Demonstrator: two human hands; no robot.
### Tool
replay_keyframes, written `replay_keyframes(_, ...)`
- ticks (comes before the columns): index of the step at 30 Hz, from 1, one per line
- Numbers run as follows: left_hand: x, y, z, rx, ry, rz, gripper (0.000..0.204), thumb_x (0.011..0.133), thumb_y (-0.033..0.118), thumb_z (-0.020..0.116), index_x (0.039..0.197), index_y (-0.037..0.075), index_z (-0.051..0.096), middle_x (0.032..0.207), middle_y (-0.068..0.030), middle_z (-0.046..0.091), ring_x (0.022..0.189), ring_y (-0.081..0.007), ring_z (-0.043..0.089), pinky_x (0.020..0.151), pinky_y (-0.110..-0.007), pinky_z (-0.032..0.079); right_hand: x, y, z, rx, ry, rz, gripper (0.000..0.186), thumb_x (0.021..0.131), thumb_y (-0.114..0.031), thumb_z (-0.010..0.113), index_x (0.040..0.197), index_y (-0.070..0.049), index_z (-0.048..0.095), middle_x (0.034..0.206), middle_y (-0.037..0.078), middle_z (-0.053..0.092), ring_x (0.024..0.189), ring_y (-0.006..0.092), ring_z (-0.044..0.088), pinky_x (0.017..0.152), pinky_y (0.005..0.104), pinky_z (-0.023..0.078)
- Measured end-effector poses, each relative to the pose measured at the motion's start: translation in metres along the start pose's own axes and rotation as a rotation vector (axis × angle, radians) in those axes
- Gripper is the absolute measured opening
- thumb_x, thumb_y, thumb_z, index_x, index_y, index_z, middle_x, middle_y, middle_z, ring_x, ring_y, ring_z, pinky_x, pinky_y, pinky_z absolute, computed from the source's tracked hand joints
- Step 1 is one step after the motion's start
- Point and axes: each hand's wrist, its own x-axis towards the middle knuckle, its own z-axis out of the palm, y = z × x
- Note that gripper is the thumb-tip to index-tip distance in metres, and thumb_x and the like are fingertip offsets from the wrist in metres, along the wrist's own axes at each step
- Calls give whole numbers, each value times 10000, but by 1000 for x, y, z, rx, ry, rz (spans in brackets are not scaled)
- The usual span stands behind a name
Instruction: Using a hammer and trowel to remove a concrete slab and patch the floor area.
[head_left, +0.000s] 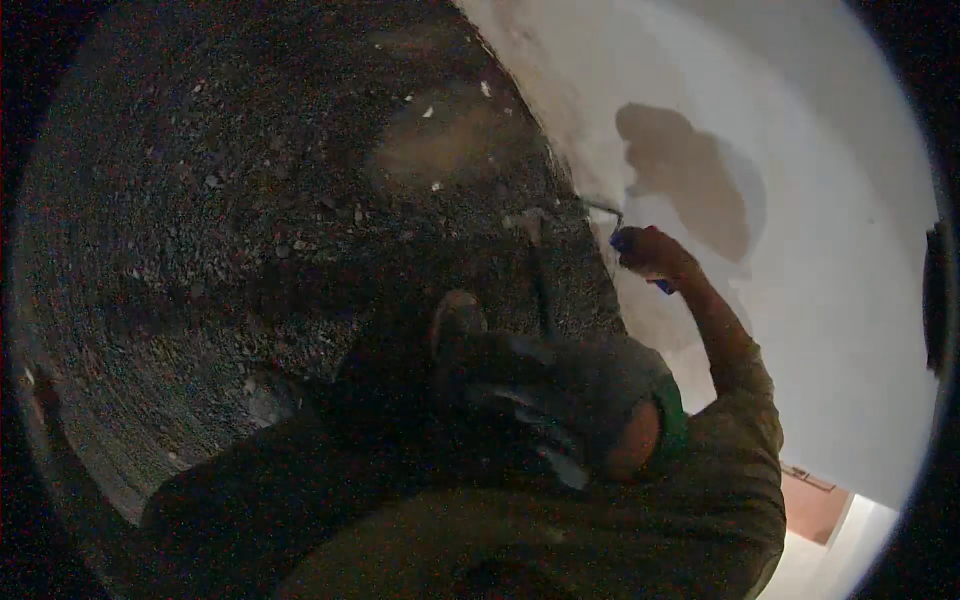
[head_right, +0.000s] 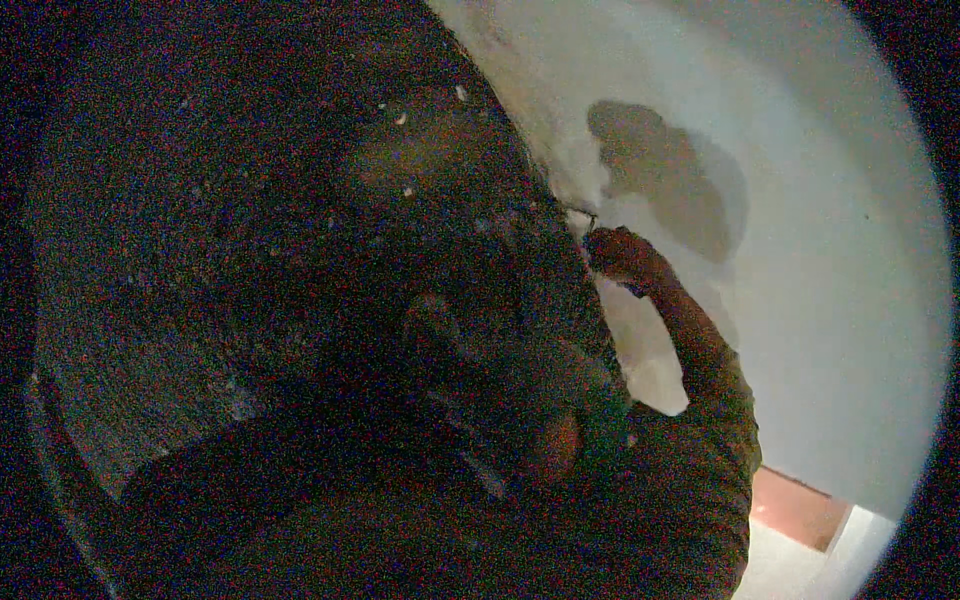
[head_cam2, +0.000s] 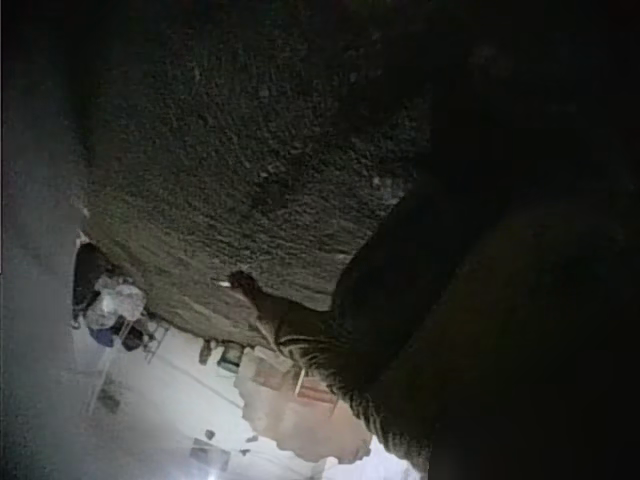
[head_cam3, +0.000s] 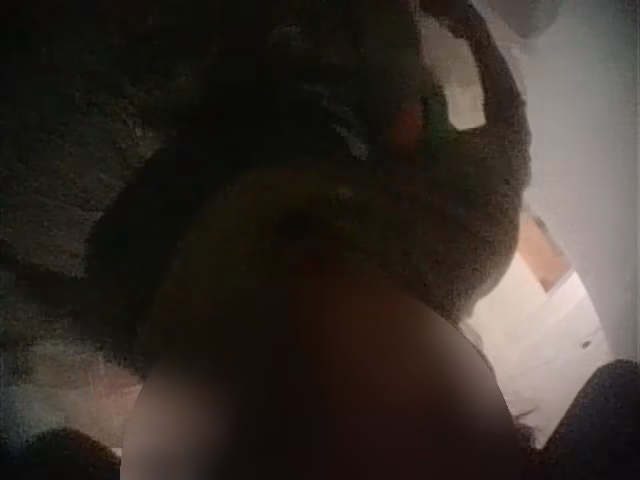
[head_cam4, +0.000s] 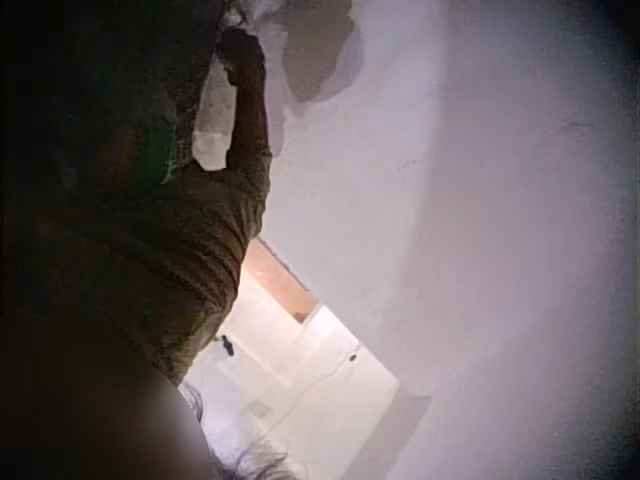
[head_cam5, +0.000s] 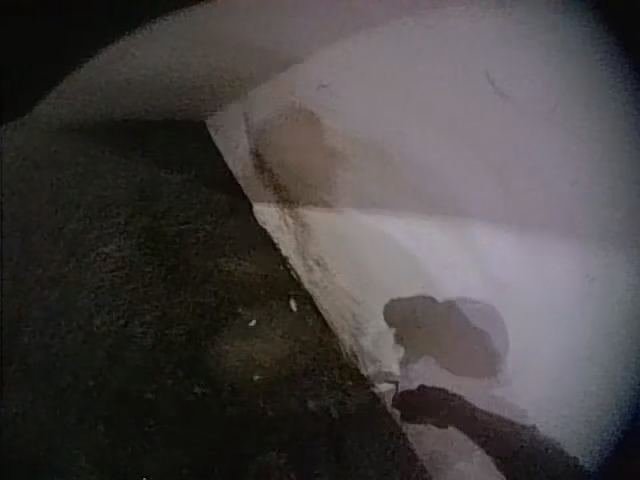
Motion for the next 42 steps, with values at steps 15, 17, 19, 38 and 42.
replay_keyframes(15, -28, -164, -33, 202, 18, 243, 424, 935, 238, 418, 1341, 116, 434, 998, -74, 534, 625, -98, 397, 510, -254, 349, 37, -50, 338, 129, 679, -59, 427, 784, -163, 618, 1188, -83, 504, 1062, 196, 582, 955, 369, 582, 776, 478, 487)
replay_keyframes(17, -56, -201, -93, 235, 62, 206, 420, 937, 237, 412, 1340, 117, 435, 981, -58, 534, 589, -76, 378, 486, -236, 333, -10, -95, 316, 263, 586, -80, 444, 766, -167, 640, 1181, -83, 506, 1027, 204, 591, 927, 371, 591, 762, 478, 488)
replay_keyframes(19, -62, -210, -134, 225, 34, 217, 417, 939, 237, 406, 1338, 118, 436, 963, -41, 533, 553, -54, 360, 462, -218, 317, -62, -93, 334, 251, 491, 18, 511, 726, -231, 710, 1174, -80, 514, 941, 205, 613, 875, 371, 608, 736, 477, 486)
replay_keyframes(38, -21, 2, -76, 183, -254, 364, 432, 902, 134, 497, 1331, 105, 460, 685, 68, 444, 519, -42, 337, 451, -207, 293, 162, -93, 131, 337, 537, -120, 588, 829, -415, 597, 1169, 43, 453, 892, 244, 589, 810, 382, 604, 720, 442, 487)
replay_keyframes(42, -68, -23, -49, 584, 95, 419, 400, 905, 152, 493, 1293, 57, 496, 686, 54, 438, 511, -46, 324, 442, -216, 289, 168, -64, 178, -385, 1226, -563, 580, 814, -455, 610, 1065, 54, 491, 692, 162, 604, 575, 277, 624, 544, 361, 511)
